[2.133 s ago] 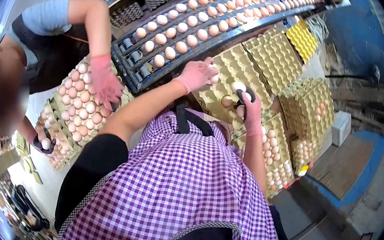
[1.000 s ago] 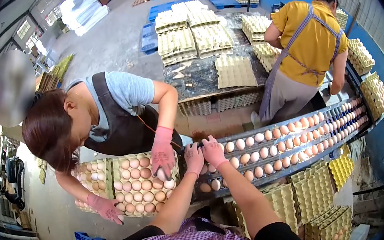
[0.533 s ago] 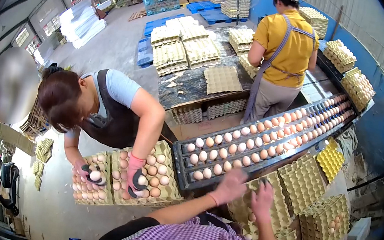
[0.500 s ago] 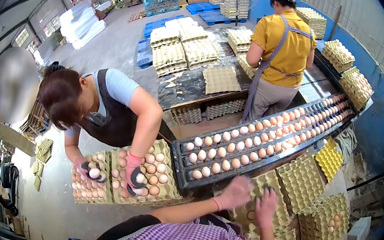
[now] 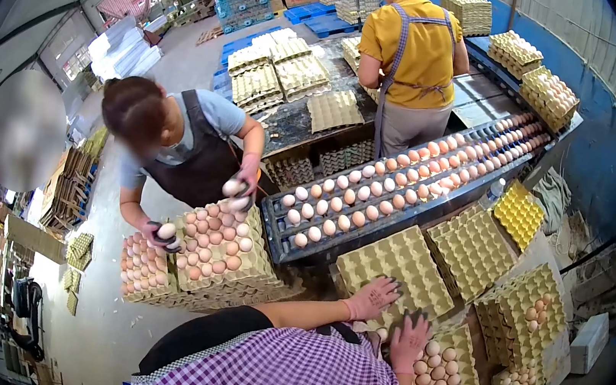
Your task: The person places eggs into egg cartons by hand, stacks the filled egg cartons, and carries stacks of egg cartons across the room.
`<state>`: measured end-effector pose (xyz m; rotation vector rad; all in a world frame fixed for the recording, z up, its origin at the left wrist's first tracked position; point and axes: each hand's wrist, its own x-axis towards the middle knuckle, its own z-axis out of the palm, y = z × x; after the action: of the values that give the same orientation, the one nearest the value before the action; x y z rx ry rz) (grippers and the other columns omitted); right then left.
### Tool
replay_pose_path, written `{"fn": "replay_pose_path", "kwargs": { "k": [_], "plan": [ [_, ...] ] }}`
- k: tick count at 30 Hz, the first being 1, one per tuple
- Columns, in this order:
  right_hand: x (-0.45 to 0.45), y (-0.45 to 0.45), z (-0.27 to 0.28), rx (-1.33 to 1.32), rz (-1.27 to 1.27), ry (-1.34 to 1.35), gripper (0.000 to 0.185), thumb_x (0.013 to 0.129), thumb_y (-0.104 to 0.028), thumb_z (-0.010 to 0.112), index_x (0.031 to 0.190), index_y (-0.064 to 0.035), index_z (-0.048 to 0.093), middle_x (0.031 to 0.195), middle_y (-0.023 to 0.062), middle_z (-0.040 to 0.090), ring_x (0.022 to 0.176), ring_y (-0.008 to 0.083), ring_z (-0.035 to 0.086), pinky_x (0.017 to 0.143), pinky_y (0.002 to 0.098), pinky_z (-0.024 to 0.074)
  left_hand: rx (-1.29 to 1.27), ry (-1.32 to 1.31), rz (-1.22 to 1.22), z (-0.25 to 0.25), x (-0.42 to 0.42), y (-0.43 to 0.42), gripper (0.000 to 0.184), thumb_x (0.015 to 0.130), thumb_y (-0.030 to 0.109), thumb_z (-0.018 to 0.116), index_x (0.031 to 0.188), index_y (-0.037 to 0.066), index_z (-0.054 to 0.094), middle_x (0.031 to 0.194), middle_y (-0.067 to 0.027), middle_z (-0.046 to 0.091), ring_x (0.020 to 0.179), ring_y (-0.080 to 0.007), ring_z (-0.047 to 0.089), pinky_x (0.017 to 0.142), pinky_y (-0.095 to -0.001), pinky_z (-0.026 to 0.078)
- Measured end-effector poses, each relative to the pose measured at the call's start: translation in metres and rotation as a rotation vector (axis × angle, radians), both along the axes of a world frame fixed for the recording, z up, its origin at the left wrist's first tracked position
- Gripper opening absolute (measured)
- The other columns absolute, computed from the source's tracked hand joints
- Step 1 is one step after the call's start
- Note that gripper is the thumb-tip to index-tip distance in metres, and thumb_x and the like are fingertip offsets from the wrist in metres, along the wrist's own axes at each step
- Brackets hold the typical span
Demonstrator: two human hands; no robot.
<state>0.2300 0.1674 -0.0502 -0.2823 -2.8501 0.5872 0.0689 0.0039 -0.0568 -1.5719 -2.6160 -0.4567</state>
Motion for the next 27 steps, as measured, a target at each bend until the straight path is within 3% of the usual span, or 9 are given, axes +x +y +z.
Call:
{"fn": "replay_pose_path", "kwargs": {
  "k": [7, 14, 17, 21, 22, 23, 24, 26, 27],
  "plan": [
    [0.0, -0.017, -0.008, 0.149, 0.242, 0.047, 0.029, 0.087, -0.022, 0.064, 0.115, -0.0151, 0.067, 0.119, 0.0089, 0.061, 0.122, 0.0389, 0.05, 0.105, 0.0565, 0.0368, 0.137, -0.027, -0.037, -0.009, -0.001, -0.019, 0.031, 0.093, 0.025, 0.063, 0.119, 0.008, 0.06, 0.122, -0.0094, 0.059, 0.12, -0.0288, 0.055, 0.109, -0.0386, 0.041],
    [0.006, -0.016, 0.006, 0.059, 0.324, 0.015, 0.022, 0.084, -0.013, 0.064, 0.105, -0.0126, 0.07, 0.113, 0.0142, 0.063, 0.105, 0.0365, 0.06, 0.091, 0.0473, 0.0471, -0.158, -0.135, -0.001, 0.004, -0.001, -0.01, 0.035, 0.094, 0.029, 0.063, 0.124, 0.012, 0.06, 0.123, -0.009, 0.06, 0.119, -0.0263, 0.055, 0.104, -0.0385, 0.043],
    [0.003, -0.021, 0.027, -0.178, 0.324, -0.037, 0.027, 0.082, -0.009, 0.065, 0.108, -0.0067, 0.067, 0.115, 0.0186, 0.061, 0.106, 0.04, 0.06, 0.089, 0.0464, 0.0493, 0.254, -0.301, 0.11, -0.019, -0.002, -0.015, 0.039, 0.097, 0.03, 0.061, 0.13, 0.011, 0.06, 0.123, -0.011, 0.063, 0.114, -0.0316, 0.059, 0.101, -0.0397, 0.047],
    [0.003, -0.013, -0.002, -0.458, 0.189, 0.083, 0.028, 0.09, -0.013, 0.063, 0.114, 0.0012, 0.063, 0.116, 0.0245, 0.061, 0.107, 0.0431, 0.058, 0.093, 0.0461, 0.048, 0.637, -1.224, 0.335, 0.014, -0.02, -0.021, 0.043, 0.101, 0.021, 0.053, 0.139, 0.002, 0.055, 0.124, -0.0102, 0.067, 0.11, -0.0219, 0.065, 0.096, -0.0337, 0.052],
    [0.004, -0.01, -0.015, -0.481, 0.085, 0.143, 0.029, 0.092, -0.016, 0.065, 0.114, 0.0025, 0.064, 0.112, 0.0211, 0.063, 0.101, 0.0373, 0.062, 0.088, 0.0421, 0.0489, 0.786, -1.502, 0.241, 0.005, -0.025, -0.027, 0.044, 0.097, 0.016, 0.06, 0.138, 0.003, 0.056, 0.12, -0.0087, 0.067, 0.108, -0.0184, 0.064, 0.096, -0.0325, 0.053],
    [-0.002, -0.015, 0.011, -0.706, 0.02, 0.122, 0.026, 0.094, -0.016, 0.064, 0.112, 0.0021, 0.065, 0.105, 0.0171, 0.065, 0.097, 0.0309, 0.062, 0.086, 0.0388, 0.0492, 0.797, -1.342, 0.142, 0.049, -0.014, -0.045, 0.041, 0.092, 0.008, 0.067, 0.132, 0.005, 0.06, 0.116, -0.0074, 0.067, 0.106, -0.0154, 0.064, 0.094, -0.0336, 0.055],
    [-0.008, -0.009, -0.003, -0.768, -0.014, 0.132, 0.024, 0.096, -0.016, 0.062, 0.112, 0.0017, 0.065, 0.099, 0.0128, 0.067, 0.093, 0.024, 0.063, 0.085, 0.0355, 0.0499, 1.0, -1.851, 0.193, 0.043, -0.015, -0.046, 0.037, 0.09, 0.001, 0.069, 0.125, 0.006, 0.062, 0.112, -0.0064, 0.067, 0.103, -0.0144, 0.065, 0.091, -0.0333, 0.057],
    [-0.029, -0.023, 0.043, -0.998, -0.084, 0.11, 0.026, 0.097, -0.014, 0.061, 0.117, 0.0014, 0.066, 0.106, 0.0106, 0.07, 0.096, 0.0182, 0.065, 0.087, 0.0311, 0.0515, 0.874, -1.47, 0.021, 0.031, -0.013, -0.059, 0.028, 0.094, 0.003, 0.067, 0.121, 0.005, 0.062, 0.111, -0.0056, 0.066, 0.107, -0.0145, 0.063, 0.089, -0.0321, 0.057],
    [-0.039, -0.029, 0.046, -1.092, -0.129, 0.091, 0.027, 0.096, -0.013, 0.061, 0.118, 0.0021, 0.066, 0.106, 0.0109, 0.07, 0.097, 0.0189, 0.065, 0.087, 0.0309, 0.051, 0.809, -1.745, 0.183, 0.041, -0.014, -0.062, 0.026, 0.097, 0.009, 0.065, 0.123, 0.004, 0.062, 0.11, -0.0055, 0.066, 0.108, -0.0156, 0.063, 0.091, -0.0317, 0.055]
  ]
}}
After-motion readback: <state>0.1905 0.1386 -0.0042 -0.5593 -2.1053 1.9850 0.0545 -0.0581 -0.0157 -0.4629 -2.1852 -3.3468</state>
